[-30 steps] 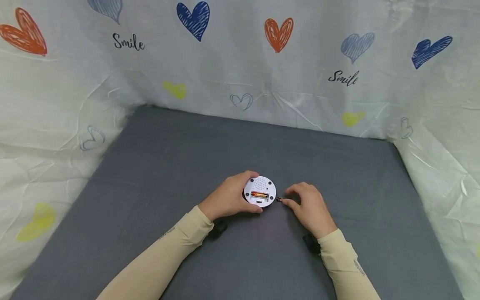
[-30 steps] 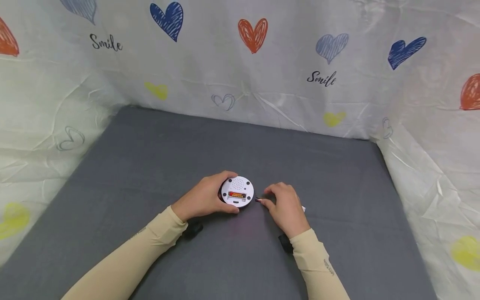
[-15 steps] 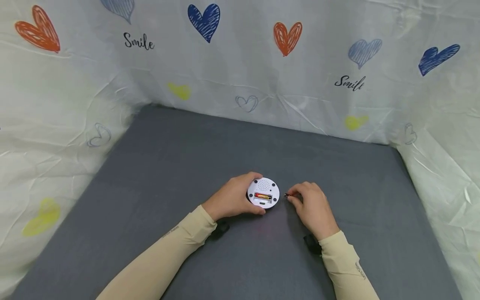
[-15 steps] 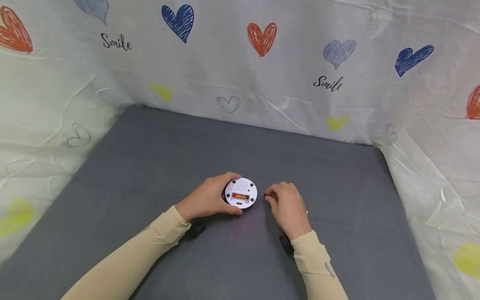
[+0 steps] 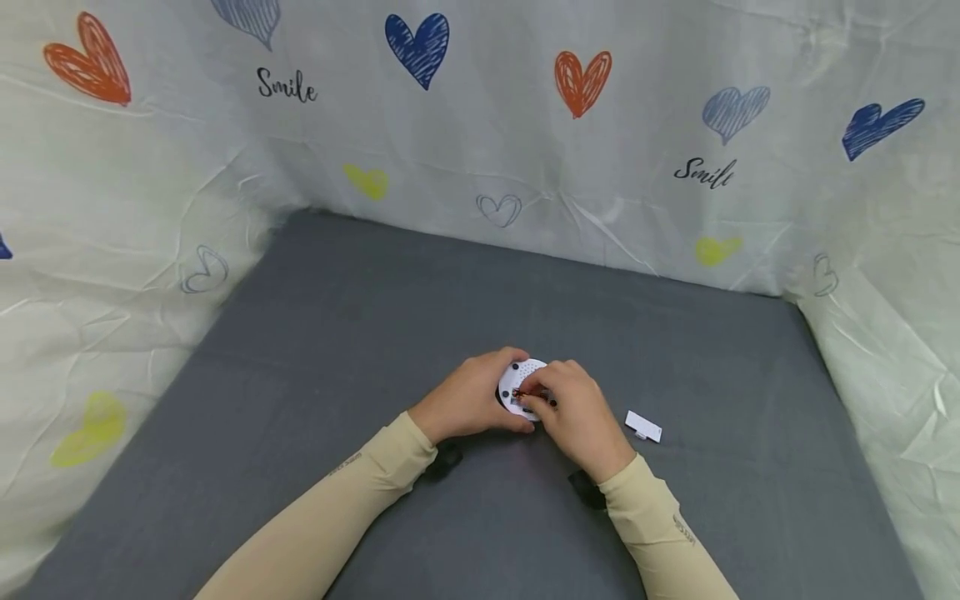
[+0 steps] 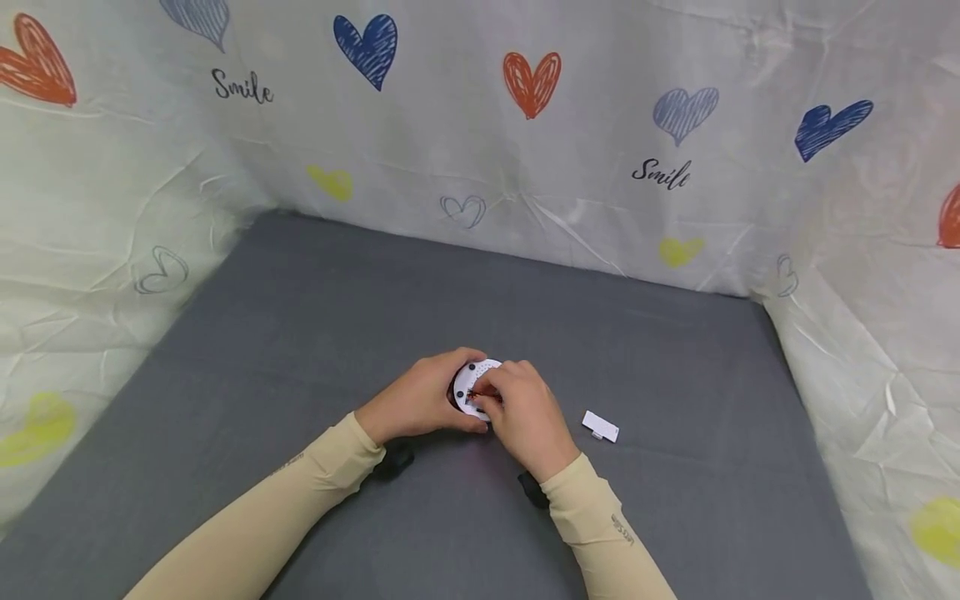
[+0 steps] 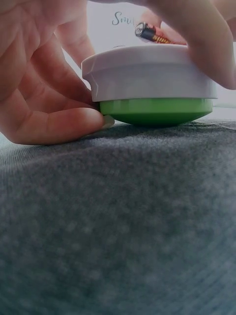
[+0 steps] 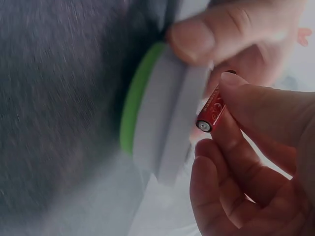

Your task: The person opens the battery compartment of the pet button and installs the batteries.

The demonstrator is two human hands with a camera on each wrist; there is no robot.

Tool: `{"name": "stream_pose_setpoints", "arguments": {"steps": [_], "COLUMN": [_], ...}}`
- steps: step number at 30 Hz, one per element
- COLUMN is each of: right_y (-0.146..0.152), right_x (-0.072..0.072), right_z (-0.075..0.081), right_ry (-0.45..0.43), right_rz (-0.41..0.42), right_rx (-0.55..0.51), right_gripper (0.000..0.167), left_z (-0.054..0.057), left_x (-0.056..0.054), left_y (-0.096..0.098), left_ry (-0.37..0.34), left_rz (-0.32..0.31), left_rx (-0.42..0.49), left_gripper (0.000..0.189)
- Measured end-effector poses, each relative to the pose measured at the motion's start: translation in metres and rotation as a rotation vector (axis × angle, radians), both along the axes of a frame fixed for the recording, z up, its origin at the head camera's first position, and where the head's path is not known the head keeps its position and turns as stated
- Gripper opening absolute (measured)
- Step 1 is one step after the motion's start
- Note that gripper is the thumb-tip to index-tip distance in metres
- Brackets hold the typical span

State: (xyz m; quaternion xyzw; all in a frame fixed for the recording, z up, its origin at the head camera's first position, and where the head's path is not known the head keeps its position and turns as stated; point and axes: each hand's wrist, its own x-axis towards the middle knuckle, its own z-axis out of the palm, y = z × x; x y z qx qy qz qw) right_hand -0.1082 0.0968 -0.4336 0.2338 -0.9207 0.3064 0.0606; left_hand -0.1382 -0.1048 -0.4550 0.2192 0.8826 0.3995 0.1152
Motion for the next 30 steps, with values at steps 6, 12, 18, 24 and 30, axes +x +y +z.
{"name": "stream_pose_setpoints", "arguments": {"steps": [6,12,18,24,30], "right_y": [-0.004,-0.003,-0.003,-0.007,-0.013], "right_x": [0.002,0.002,0.001,0.001,-0.001], "right_z": [-0.006,-0.004,-0.002,-0.005,-0.004], "right_ry": [0.007,-0.012,0.016,-0.036,-0.193], "right_rz": [0.02,0.016,-0.054,-0.152,-0.208], "right_rx": [-0.021,-0.012,-0.008,-0.006,-0.013], "right_gripper": [0.01,0.01,0.012,0.045,0.063], "left_z": [-0.001,0.001,0.001,0.0,-0.001], "left_x": [0.0,0.0,0.001,0.001,0.002], "left_y": [0.001,0.001,0.0,0.001,0.0], "left_ry": [0.009,-0.007,-0.012,-0.008,0.006], "left_rz": [-0.01,-0.002,0.006,-0.005,-0.001], "left_rx": [0.012,0.021,0.0,-0.03,-0.024], "left_gripper": [0.091,0.09,0.089,0.091,0.09]}}
